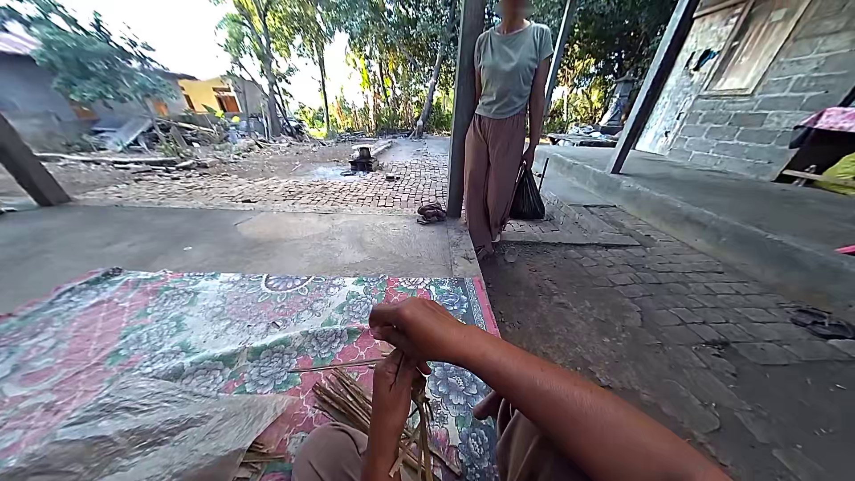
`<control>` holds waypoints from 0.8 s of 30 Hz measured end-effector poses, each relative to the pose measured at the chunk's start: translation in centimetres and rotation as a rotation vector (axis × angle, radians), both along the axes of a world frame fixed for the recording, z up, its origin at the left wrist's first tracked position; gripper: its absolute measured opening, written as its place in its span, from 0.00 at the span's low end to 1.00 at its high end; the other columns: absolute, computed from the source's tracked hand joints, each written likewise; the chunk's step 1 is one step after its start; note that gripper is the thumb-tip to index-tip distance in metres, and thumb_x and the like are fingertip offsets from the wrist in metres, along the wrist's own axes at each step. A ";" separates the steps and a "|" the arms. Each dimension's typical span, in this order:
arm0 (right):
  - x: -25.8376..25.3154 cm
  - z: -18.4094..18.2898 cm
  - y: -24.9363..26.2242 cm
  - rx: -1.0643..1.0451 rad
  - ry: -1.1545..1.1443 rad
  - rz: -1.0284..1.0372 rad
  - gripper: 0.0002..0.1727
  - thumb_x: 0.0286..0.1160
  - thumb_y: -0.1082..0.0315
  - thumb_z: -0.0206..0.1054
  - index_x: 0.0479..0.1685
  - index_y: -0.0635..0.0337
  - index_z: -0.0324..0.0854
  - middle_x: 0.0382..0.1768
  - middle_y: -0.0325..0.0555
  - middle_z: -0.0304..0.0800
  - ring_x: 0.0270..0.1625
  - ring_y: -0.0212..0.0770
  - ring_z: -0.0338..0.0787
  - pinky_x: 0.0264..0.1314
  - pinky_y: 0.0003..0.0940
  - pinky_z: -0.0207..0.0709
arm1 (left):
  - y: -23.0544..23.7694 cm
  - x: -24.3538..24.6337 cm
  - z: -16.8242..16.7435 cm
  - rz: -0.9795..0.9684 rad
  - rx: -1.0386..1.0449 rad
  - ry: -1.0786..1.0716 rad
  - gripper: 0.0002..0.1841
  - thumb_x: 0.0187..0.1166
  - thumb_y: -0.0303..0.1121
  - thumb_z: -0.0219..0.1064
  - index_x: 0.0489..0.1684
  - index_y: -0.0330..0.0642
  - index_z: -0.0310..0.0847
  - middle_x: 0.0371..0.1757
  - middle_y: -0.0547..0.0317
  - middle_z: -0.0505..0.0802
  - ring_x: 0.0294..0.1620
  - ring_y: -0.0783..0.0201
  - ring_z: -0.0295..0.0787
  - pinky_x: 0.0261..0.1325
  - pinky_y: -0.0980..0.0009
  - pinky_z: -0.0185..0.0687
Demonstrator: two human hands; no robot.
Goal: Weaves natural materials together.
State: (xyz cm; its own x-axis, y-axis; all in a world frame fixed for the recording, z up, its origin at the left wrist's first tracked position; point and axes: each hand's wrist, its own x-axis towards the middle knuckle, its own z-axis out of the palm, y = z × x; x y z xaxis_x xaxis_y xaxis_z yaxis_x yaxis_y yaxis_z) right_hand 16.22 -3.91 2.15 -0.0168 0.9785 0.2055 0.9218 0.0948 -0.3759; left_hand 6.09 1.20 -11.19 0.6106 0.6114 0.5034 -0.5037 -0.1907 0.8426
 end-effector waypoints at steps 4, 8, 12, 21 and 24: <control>-0.2 0.3 0.4 0.174 0.049 0.027 0.20 0.83 0.64 0.66 0.72 0.57 0.82 0.68 0.55 0.86 0.64 0.52 0.89 0.65 0.53 0.81 | -0.5 0.0 0.1 0.022 -0.237 -0.061 0.19 0.92 0.29 0.47 0.37 0.37 0.87 0.27 0.61 0.95 0.30 0.71 0.92 0.40 0.76 0.90; -0.4 0.6 0.5 0.200 0.040 0.019 0.21 0.82 0.68 0.66 0.73 0.56 0.82 0.71 0.58 0.84 0.69 0.54 0.86 0.70 0.52 0.79 | 0.6 -0.3 0.1 0.119 -0.426 -0.134 0.22 0.95 0.35 0.41 0.44 0.36 0.84 0.26 0.61 0.93 0.27 0.69 0.92 0.37 0.72 0.92; -0.6 0.2 0.0 -0.023 -0.032 0.089 0.16 0.85 0.70 0.59 0.65 0.60 0.86 0.53 0.58 0.92 0.56 0.56 0.91 0.61 0.58 0.80 | 2.0 -0.8 0.6 0.147 -0.571 -0.236 0.27 0.97 0.39 0.32 0.49 0.36 0.81 0.27 0.62 0.93 0.26 0.70 0.92 0.33 0.74 0.91; -1.8 -1.7 -0.4 -0.211 -0.125 0.259 0.19 0.70 0.75 0.72 0.62 0.58 0.88 0.57 0.61 0.87 0.61 0.61 0.87 0.60 0.63 0.78 | 2.8 -1.5 1.8 0.226 -0.788 -0.416 0.25 0.97 0.44 0.31 0.51 0.46 0.77 0.33 0.67 0.93 0.35 0.71 0.93 0.43 0.74 0.91; -3.0 -1.3 -0.9 -0.120 -0.161 0.216 0.14 0.76 0.71 0.70 0.59 0.59 0.88 0.57 0.63 0.87 0.64 0.63 0.85 0.67 0.66 0.72 | 2.0 -1.4 2.9 0.245 -0.779 -0.413 0.23 0.97 0.44 0.30 0.52 0.49 0.75 0.36 0.71 0.92 0.38 0.74 0.92 0.46 0.75 0.89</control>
State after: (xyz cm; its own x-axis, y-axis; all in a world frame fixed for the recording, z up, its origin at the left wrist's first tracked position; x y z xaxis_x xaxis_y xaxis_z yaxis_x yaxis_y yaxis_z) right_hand 13.19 -4.84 0.81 -0.2503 0.9659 0.0664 0.9339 0.2590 -0.2464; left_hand 4.66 3.24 -8.27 0.2820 0.9584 0.0437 -0.8143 0.2150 0.5392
